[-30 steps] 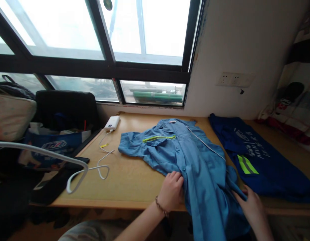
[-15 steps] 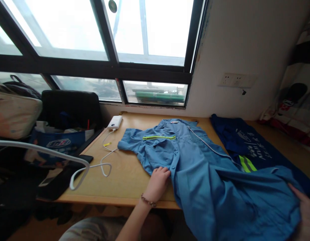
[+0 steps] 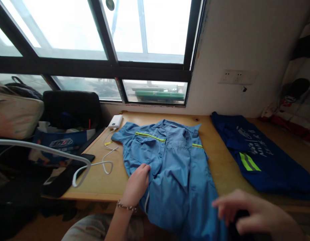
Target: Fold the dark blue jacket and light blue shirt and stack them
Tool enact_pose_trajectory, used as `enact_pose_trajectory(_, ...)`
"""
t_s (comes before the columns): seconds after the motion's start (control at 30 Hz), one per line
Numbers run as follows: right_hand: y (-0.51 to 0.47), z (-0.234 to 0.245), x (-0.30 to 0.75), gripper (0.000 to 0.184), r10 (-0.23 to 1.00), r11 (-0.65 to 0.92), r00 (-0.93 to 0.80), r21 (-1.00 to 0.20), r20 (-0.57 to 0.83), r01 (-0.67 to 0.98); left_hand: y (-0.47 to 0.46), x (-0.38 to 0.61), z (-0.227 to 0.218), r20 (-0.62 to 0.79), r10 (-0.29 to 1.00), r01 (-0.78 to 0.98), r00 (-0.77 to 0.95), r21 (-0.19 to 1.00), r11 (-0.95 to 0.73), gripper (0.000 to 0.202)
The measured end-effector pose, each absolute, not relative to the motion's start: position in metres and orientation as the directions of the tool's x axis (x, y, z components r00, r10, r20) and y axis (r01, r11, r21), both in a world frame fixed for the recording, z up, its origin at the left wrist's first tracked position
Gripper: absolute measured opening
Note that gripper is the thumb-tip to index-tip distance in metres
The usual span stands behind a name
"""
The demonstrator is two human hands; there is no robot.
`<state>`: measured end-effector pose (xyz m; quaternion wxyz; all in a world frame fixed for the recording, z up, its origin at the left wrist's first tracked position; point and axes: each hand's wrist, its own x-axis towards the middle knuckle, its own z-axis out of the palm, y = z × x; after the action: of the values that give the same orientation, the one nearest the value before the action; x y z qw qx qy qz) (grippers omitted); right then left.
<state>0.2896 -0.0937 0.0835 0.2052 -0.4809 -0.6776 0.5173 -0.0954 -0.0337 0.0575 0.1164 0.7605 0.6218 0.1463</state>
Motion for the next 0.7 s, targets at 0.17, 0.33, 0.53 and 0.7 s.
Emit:
enact_pose_trajectory(0.17, -0.03, 0.043, 0.242, 0.055, 0.968, -0.245, 0.068, -0.843, -0.243, 0.478, -0.026, -0.073, 0.031, 0.289, 0.933, 0.86, 0.216, 0.396, -0.322, 0.034)
enact_pose_trajectory(0.33, -0.008, 0.0, 0.187, 0.065, 0.977, -0.183, 0.212, -0.426, 0.022, 0.886, -0.028, -0.052, -0.002, 0.294, 0.912, 0.898, 0.285, 0.252, -0.362, 0.037)
enact_pose_trajectory(0.53, 0.012, -0.009, 0.16, 0.057, 0.952, -0.222, 0.221, -0.019, 0.21, 0.975, -0.032, -0.053, 0.0, 0.292, 0.915, 0.897, 0.277, 0.262, -0.355, 0.037)
enact_pose_trajectory(0.7, 0.053, -0.013, 0.18, 0.043, 0.925, -0.295, 0.286, -0.002, 0.248, 0.956, -0.034, -0.055, 0.001, 0.285, 0.92, 0.888, 0.268, 0.297, -0.351, 0.037)
